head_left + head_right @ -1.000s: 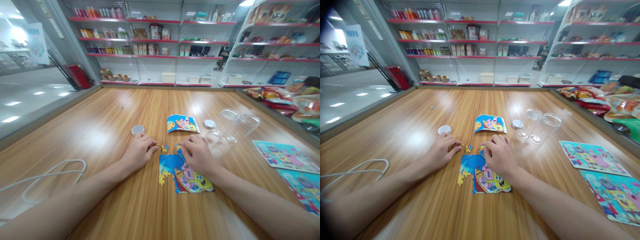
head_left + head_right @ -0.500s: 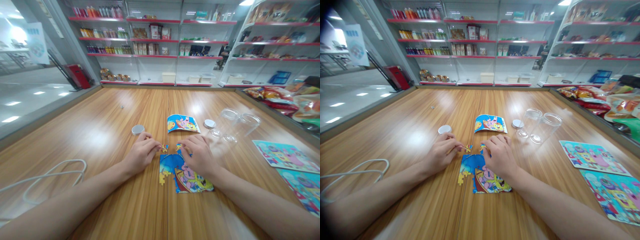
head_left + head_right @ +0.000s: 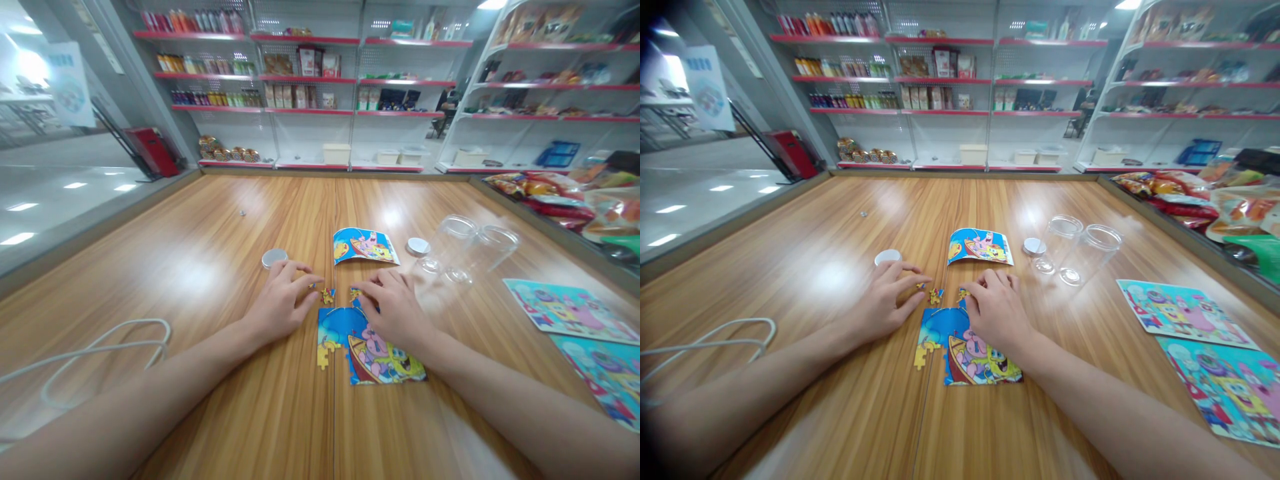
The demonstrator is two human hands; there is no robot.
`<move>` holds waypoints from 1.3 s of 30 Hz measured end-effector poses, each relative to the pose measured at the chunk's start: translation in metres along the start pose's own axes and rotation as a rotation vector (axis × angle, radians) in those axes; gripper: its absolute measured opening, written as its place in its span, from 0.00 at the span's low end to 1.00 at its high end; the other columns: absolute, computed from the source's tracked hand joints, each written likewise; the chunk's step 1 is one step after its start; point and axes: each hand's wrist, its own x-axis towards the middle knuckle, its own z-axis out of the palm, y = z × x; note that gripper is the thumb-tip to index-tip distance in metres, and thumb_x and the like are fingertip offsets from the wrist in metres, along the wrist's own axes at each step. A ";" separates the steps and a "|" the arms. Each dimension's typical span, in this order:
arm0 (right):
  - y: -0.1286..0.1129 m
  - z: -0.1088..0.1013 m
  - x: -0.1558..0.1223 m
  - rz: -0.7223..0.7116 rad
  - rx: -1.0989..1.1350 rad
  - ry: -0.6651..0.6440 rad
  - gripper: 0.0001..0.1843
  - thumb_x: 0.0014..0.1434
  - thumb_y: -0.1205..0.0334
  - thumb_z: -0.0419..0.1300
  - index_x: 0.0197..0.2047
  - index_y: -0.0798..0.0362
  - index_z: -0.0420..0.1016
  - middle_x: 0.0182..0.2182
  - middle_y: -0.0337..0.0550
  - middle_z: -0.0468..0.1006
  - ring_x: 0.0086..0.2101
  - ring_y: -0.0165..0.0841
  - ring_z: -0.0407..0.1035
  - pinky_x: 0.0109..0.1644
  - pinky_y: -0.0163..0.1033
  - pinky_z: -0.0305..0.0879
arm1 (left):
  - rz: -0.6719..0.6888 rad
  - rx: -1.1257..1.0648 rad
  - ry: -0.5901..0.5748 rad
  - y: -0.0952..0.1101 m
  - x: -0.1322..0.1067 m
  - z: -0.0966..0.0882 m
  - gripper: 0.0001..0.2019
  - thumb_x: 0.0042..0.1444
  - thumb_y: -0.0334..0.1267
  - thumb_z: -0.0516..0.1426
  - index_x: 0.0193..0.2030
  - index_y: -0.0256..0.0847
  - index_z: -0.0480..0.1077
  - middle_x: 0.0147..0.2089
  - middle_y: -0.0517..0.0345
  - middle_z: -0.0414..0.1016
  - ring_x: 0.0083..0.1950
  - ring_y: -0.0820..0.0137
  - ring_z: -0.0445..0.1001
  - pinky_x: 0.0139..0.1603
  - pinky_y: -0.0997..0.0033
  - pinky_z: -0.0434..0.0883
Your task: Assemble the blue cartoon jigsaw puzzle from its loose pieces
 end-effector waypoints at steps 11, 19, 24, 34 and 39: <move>-0.001 0.000 0.002 0.021 -0.002 -0.034 0.13 0.66 0.65 0.57 0.49 0.48 0.80 0.40 0.47 0.74 0.45 0.41 0.67 0.52 0.48 0.56 | 0.035 -0.043 -0.089 -0.004 0.003 0.004 0.09 0.66 0.43 0.58 0.46 0.49 0.79 0.56 0.52 0.71 0.61 0.55 0.62 0.64 0.44 0.63; -0.009 -0.006 0.002 -0.155 0.021 -0.064 0.15 0.68 0.62 0.57 0.56 0.46 0.77 0.55 0.47 0.75 0.53 0.44 0.65 0.57 0.52 0.56 | 0.073 -0.062 -0.045 -0.005 0.002 0.006 0.08 0.66 0.39 0.58 0.43 0.47 0.80 0.54 0.52 0.72 0.61 0.56 0.62 0.64 0.47 0.63; -0.012 -0.006 0.001 -0.371 0.026 -0.204 0.20 0.71 0.61 0.54 0.64 0.44 0.71 0.65 0.40 0.70 0.61 0.48 0.59 0.60 0.57 0.53 | 0.115 -0.058 -0.016 -0.007 0.001 0.007 0.08 0.65 0.37 0.59 0.42 0.48 0.81 0.53 0.52 0.73 0.60 0.56 0.62 0.63 0.47 0.64; -0.005 -0.001 0.006 -0.371 0.060 -0.050 0.10 0.68 0.65 0.59 0.47 0.48 0.82 0.45 0.42 0.83 0.47 0.40 0.66 0.54 0.51 0.55 | 0.110 -0.037 -0.013 -0.002 0.001 0.002 0.08 0.64 0.38 0.59 0.46 0.47 0.80 0.54 0.51 0.72 0.62 0.55 0.62 0.65 0.46 0.63; -0.006 0.002 0.008 -0.334 0.054 -0.058 0.11 0.67 0.66 0.59 0.50 0.49 0.80 0.40 0.44 0.81 0.43 0.40 0.65 0.51 0.49 0.55 | 0.116 -0.038 -0.044 -0.002 0.001 0.003 0.08 0.64 0.43 0.60 0.46 0.49 0.81 0.55 0.52 0.72 0.62 0.54 0.61 0.65 0.46 0.63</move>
